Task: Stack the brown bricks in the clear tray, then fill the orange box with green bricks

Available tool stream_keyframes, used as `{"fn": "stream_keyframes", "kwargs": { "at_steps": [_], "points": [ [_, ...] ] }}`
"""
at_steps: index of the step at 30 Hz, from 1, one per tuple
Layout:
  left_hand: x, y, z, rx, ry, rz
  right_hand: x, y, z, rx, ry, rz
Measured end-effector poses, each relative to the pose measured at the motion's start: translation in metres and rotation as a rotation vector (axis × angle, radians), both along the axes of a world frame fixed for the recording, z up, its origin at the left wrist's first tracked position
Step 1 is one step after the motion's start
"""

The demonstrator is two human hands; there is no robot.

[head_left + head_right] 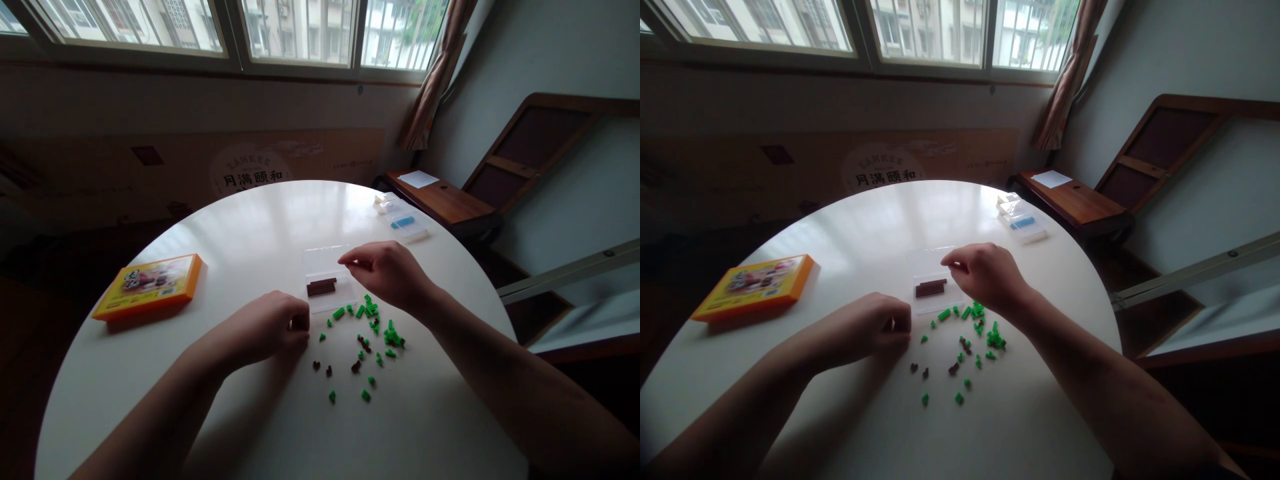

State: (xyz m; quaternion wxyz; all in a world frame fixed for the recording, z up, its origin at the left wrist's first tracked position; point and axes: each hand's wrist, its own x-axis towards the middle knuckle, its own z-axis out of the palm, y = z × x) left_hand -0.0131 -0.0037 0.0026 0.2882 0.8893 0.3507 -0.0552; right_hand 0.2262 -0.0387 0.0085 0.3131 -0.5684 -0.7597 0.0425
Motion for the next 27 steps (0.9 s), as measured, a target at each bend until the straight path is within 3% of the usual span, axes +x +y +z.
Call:
{"fn": "stream_keyframes", "kwargs": {
  "at_steps": [9,14,27],
  "points": [
    [-0.0007,0.0019,0.0051,-0.123,0.010,-0.001,-0.0003,-0.0003,-0.0011,-0.006,-0.010,0.014],
    [-0.0077,0.0067,0.0089,-0.164,0.002,-0.004,-0.0021,-0.0012,-0.0008,-0.013,-0.005,0.108],
    [-0.0058,0.0044,0.0030,-0.050,-0.028,-0.092,-0.0045,-0.0031,0.0006,-0.027,-0.007,0.146]
  ]
}}
